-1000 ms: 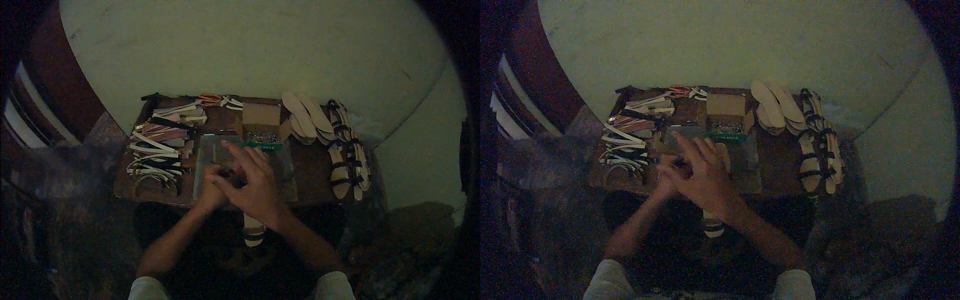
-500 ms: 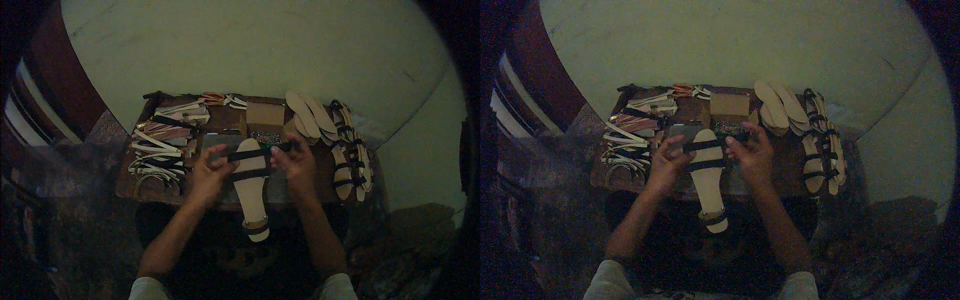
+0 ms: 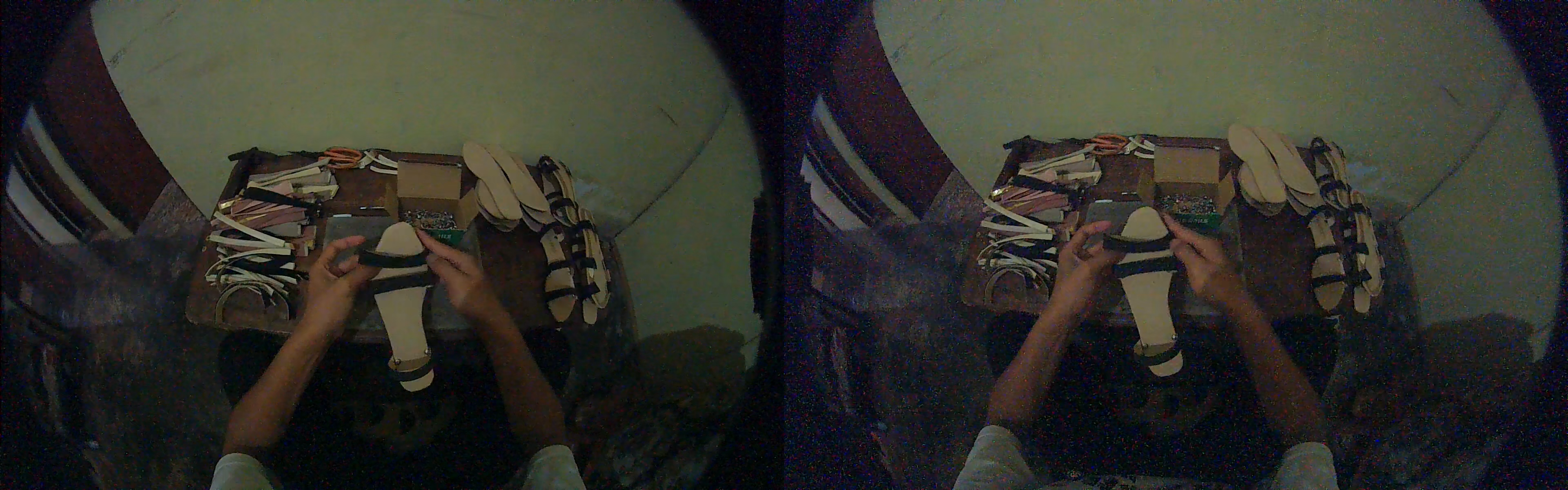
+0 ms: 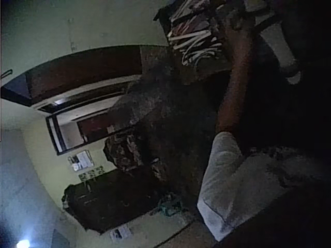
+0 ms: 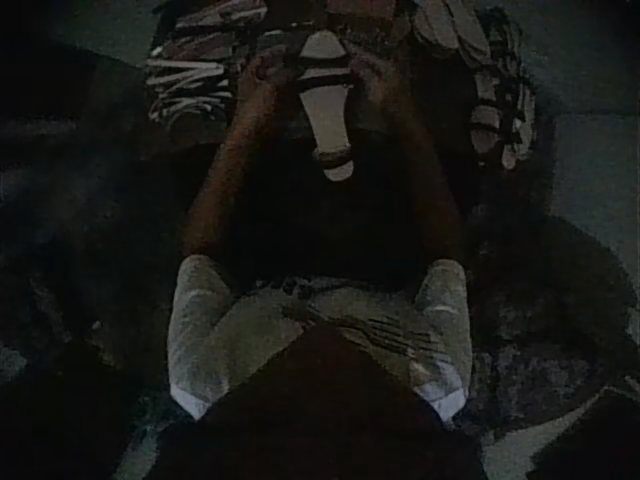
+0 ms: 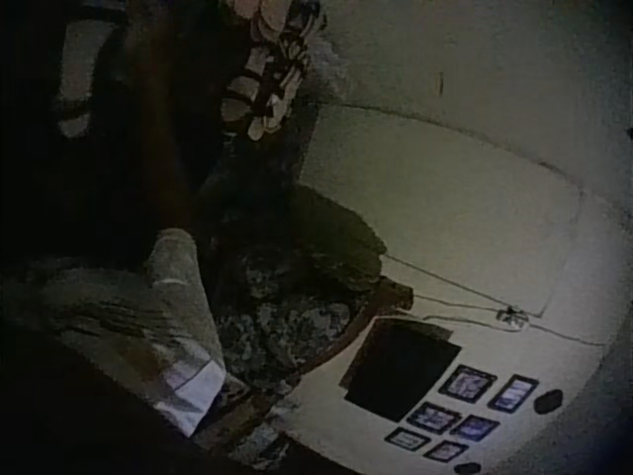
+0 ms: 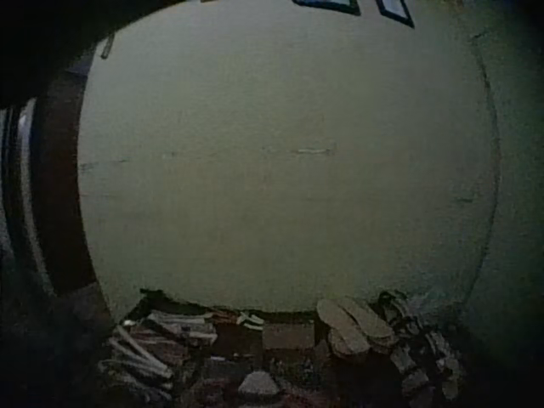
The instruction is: The person assembles a sandal by attaching black straps to a beige sole. They position the straps across the sole and secure them using small metal fasteners, working with materials laid out on a low table.
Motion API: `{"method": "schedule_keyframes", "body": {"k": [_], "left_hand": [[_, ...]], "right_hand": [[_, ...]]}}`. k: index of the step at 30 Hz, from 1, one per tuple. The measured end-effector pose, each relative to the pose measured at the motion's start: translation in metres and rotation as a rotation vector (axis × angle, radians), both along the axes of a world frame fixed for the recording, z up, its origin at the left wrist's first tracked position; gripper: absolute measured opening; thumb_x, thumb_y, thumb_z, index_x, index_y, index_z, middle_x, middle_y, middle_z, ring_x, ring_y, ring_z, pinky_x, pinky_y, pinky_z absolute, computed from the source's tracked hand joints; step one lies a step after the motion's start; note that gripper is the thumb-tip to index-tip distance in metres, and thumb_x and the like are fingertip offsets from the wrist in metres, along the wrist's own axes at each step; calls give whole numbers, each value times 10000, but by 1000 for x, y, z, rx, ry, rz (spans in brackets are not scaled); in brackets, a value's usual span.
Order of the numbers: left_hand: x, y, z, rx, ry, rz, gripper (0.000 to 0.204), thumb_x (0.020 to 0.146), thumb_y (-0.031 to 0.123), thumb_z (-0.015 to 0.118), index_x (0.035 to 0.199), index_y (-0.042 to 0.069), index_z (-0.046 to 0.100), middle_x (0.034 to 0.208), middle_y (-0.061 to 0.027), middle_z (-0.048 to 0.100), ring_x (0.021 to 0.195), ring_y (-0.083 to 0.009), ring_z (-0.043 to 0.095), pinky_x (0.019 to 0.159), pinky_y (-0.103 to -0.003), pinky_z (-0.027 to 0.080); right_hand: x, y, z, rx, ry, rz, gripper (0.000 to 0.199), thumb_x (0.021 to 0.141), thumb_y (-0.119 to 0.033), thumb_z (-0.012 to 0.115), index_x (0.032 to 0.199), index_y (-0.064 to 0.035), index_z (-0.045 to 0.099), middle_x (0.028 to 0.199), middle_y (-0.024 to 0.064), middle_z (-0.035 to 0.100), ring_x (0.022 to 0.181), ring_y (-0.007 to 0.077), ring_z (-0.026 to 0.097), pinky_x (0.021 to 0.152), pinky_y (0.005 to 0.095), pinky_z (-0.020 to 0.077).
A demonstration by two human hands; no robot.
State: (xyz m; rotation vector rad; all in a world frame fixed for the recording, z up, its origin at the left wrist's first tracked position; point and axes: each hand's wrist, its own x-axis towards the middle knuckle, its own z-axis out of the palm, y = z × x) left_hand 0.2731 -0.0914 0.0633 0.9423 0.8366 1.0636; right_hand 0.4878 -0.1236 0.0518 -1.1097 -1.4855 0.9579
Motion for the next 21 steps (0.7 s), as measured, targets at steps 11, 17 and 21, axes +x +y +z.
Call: {"method": "schedule_keyframes", "body": {"k": [11, 17, 21], "left_hand": [[2, -4, 5, -34, 106, 6, 442, 772, 60, 749, 1167, 54, 551, 963, -95, 639, 836, -163, 627, 720, -263, 493], [4, -6, 10, -63, 67, 10, 422, 790, 57, 736, 1170, 55, 552, 956, -97, 652, 849, -165, 631, 740, -269, 494], [2, -5, 6, -34, 47, -10, 420, 807, 47, 714, 1198, 52, 560, 972, -101, 661, 867, -167, 636, 767, -282, 498]], "right_hand": [[2, -3, 14, -59, -180, -4, 382, 931, -94, 565, 1295, 15, 528, 1289, 120, 563, 1159, 181, 523, 986, 315, 394], [2, -5, 18, -119, 14, -106, 308, 898, -85, 628, 1169, 57, 594, 1073, 139, 669, 980, 194, 632, 840, 315, 505], [3, -4, 20, -205, 199, -58, 322, 855, -113, 684, 1146, 7, 616, 994, 95, 674, 930, 167, 631, 816, 309, 506]]}}
